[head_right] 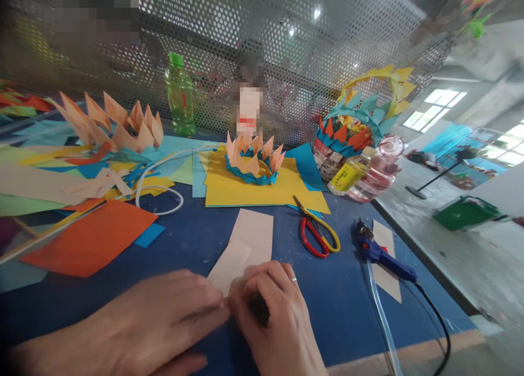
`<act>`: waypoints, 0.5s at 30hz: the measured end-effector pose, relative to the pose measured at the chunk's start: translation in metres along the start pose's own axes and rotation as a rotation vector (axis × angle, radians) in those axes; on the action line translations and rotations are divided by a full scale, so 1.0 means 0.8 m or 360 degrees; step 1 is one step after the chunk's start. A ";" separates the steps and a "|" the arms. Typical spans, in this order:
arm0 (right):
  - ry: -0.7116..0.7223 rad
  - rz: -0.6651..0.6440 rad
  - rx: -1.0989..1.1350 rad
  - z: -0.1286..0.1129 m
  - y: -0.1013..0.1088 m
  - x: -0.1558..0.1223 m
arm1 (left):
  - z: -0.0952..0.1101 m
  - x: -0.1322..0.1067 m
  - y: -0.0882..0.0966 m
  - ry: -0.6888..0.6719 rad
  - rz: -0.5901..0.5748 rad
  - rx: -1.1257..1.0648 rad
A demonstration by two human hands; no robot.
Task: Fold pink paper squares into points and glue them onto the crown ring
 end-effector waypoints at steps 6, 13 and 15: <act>-0.0003 -0.0003 0.0004 0.000 0.002 -0.001 | -0.001 0.000 -0.006 0.0054 -0.0122 -0.0018; -0.0010 -0.0002 -0.0018 0.000 0.002 0.000 | 0.000 0.000 -0.005 -0.0024 0.0001 0.0021; -0.0026 0.0001 -0.0018 0.000 0.002 0.001 | 0.000 0.001 -0.004 -0.0040 0.0031 0.0011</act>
Point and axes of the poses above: each hand's wrist, its own x-axis towards the middle knuckle, its own y-axis out of the back of the hand, z = x × y, the point moved 2 cm from there along x, towards the middle knuckle, and after that the axes turned 8 degrees about z, right-handed, at the moved point
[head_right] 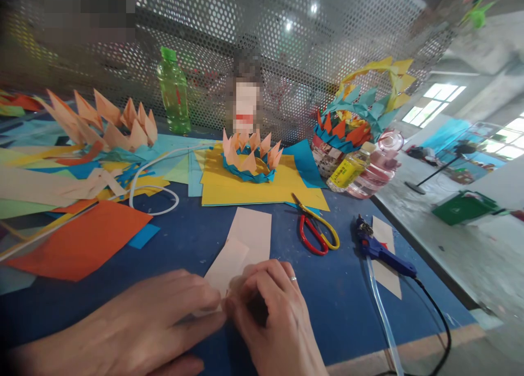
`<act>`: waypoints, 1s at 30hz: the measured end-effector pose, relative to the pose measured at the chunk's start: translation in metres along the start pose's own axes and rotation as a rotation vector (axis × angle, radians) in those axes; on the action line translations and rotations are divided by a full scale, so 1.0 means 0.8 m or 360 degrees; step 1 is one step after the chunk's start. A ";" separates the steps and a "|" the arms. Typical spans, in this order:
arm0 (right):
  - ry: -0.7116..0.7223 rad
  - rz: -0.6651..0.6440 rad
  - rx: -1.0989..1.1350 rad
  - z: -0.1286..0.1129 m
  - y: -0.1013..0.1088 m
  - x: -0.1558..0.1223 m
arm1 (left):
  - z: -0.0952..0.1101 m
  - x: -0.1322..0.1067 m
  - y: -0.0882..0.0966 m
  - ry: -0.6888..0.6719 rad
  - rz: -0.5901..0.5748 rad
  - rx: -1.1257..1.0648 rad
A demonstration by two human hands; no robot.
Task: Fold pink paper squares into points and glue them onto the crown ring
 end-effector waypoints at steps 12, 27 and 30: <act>-0.0004 -0.0031 0.0099 0.002 0.005 -0.004 | -0.012 -0.001 -0.019 -0.0075 0.0267 -0.0063; 0.0064 0.0005 0.0133 -0.001 0.006 -0.005 | -0.018 -0.009 0.004 0.0204 0.0199 -0.0189; 0.0056 -0.0001 0.0132 -0.002 0.005 -0.005 | -0.026 -0.008 0.000 0.0178 0.0010 -0.0184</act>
Point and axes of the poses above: each hand's wrist, its own x-axis towards the middle knuckle, its own y-axis out of the back of the hand, z = x × y, the point moved 2 cm from there along x, towards the middle knuckle, and after that the axes turned 8 degrees about z, right-handed, at the moved point
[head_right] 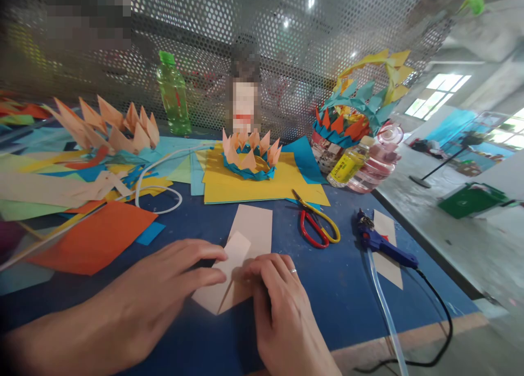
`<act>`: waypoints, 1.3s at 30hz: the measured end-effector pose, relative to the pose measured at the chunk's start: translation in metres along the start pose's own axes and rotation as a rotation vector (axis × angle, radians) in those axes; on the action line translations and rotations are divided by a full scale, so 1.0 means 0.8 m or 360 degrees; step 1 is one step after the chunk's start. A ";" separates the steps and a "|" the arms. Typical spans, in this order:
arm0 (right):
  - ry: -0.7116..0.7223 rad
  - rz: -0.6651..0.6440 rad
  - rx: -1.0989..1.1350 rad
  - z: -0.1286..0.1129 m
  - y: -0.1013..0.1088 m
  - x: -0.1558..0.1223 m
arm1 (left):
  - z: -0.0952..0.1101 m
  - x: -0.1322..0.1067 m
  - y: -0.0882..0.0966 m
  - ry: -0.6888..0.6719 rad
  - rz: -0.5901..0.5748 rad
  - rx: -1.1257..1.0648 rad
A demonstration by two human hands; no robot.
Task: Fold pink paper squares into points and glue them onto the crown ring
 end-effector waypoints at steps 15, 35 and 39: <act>0.0424 -0.0079 0.0028 -0.016 0.011 -0.006 | -0.004 0.007 -0.004 0.0039 -0.0073 -0.0181; 0.0517 -0.0156 0.0234 -0.024 0.014 -0.004 | 0.000 0.025 -0.021 0.0471 0.0015 -0.0236; 0.0512 -0.0118 0.0333 -0.022 0.012 -0.005 | 0.001 0.025 -0.024 0.0523 -0.0023 -0.0202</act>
Point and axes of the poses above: each hand's wrist, its own x-axis towards the middle knuckle, its own y-axis out of the back of the hand, z = x × y, the point moved 2 cm from there along x, towards the middle knuckle, and after that the axes turned 8 degrees about z, right-handed, at the moved point
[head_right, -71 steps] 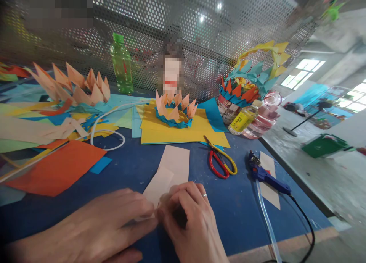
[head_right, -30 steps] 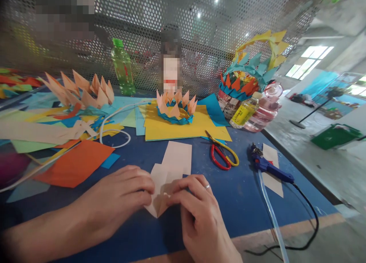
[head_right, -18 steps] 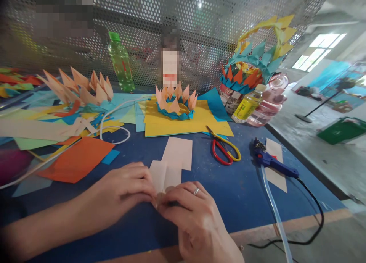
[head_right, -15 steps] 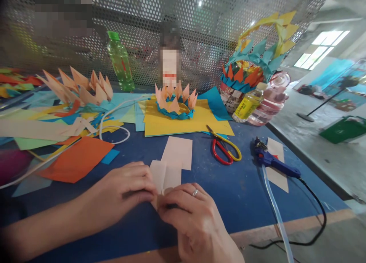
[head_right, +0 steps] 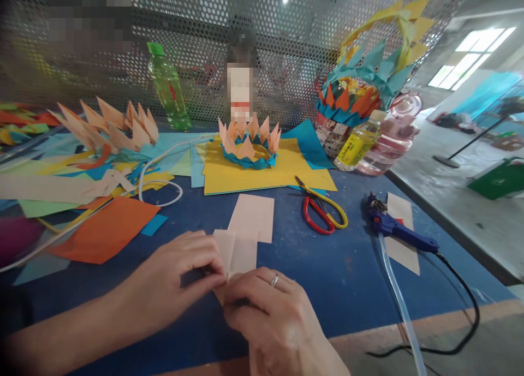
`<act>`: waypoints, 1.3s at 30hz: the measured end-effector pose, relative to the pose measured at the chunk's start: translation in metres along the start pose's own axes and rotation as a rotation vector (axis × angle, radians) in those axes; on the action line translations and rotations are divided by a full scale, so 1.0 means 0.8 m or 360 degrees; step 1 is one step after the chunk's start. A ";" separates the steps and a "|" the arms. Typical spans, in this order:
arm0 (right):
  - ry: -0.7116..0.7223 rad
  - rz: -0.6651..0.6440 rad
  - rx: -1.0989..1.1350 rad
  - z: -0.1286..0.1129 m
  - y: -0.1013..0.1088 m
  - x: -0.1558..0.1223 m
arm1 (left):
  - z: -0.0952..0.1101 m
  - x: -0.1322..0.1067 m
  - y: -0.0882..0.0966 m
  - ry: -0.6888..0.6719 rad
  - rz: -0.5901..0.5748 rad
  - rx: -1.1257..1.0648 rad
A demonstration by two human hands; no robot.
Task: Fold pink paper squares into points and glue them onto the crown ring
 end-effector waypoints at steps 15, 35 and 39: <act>0.0032 -0.0034 -0.0125 0.006 -0.003 -0.003 | 0.000 -0.002 0.000 0.0017 0.0015 -0.0034; 0.0121 0.0134 -0.0298 0.010 -0.014 -0.003 | 0.010 -0.026 0.002 -0.0578 0.0242 0.0528; 0.0127 0.0121 -0.0283 0.011 -0.017 -0.004 | 0.021 -0.044 0.000 -0.0606 0.0415 0.0647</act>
Point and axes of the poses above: each hand's wrist, its own x-axis towards the middle knuckle, its own y-axis out of the back of the hand, z = x × y, the point moved 2 cm from there along x, towards the middle knuckle, and after that the axes turned 8 degrees about z, right-handed, at the moved point
